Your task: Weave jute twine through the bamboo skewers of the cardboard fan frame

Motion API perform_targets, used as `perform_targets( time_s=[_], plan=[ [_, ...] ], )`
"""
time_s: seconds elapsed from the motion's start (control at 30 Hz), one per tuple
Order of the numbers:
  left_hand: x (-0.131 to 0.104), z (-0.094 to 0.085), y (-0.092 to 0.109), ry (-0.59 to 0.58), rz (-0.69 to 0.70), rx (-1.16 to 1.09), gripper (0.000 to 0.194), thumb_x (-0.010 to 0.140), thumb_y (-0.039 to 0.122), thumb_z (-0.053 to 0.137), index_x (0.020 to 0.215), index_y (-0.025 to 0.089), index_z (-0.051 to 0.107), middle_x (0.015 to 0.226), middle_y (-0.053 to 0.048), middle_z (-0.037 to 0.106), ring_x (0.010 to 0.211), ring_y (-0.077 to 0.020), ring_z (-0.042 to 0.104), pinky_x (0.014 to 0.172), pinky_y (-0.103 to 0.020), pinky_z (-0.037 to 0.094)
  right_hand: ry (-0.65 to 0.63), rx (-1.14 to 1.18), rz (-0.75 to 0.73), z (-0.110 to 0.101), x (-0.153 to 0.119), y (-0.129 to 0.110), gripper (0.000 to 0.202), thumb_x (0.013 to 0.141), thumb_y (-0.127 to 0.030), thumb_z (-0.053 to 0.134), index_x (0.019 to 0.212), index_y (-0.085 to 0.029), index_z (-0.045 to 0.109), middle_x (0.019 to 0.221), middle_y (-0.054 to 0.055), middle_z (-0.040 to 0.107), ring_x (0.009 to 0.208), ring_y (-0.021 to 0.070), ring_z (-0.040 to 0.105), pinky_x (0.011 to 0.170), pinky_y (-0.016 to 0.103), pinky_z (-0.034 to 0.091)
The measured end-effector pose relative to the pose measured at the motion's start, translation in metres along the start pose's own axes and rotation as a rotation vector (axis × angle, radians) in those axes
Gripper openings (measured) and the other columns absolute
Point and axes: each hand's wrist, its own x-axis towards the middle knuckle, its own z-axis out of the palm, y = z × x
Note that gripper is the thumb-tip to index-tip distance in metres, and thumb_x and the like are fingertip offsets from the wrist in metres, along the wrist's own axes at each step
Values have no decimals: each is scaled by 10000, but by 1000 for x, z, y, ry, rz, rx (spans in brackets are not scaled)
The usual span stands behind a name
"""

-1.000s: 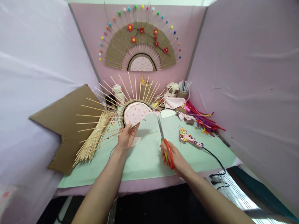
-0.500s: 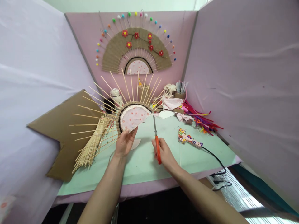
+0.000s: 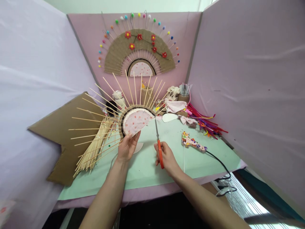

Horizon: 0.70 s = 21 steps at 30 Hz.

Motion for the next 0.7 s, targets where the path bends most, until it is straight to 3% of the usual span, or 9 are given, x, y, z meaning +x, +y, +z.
perform_targets(
  time_s=[0.3, 0.47, 0.7],
  plan=[
    [-2, 1, 2, 4, 4, -25, 194, 756, 127, 644, 928, 165, 726, 1071, -59, 740, 1219, -219, 576, 1079, -349, 456, 24, -60, -5, 2, -3, -5, 447, 797, -664, 532, 853, -239, 405, 609, -97, 407, 381, 102, 476, 355, 246, 382],
    [0, -2, 1, -11, 7, -46, 232, 770, 119, 638, 981, 161, 723, 1095, -57, 734, 1200, -207, 591, 1086, -355, 448, 86, -153, -60, 1, -4, -6, 428, 800, -643, 525, 825, -230, 415, 722, -37, 502, 439, 103, 478, 370, 255, 347],
    [-1, -3, 1, -22, 14, -60, 240, 782, 115, 624, 996, 163, 721, 1098, -53, 733, 1151, -192, 625, 1085, -359, 447, 114, -187, -102, -1, -3, -2, 419, 799, -637, 517, 811, -228, 424, 701, -38, 492, 486, 112, 461, 432, 261, 362]
  ],
)
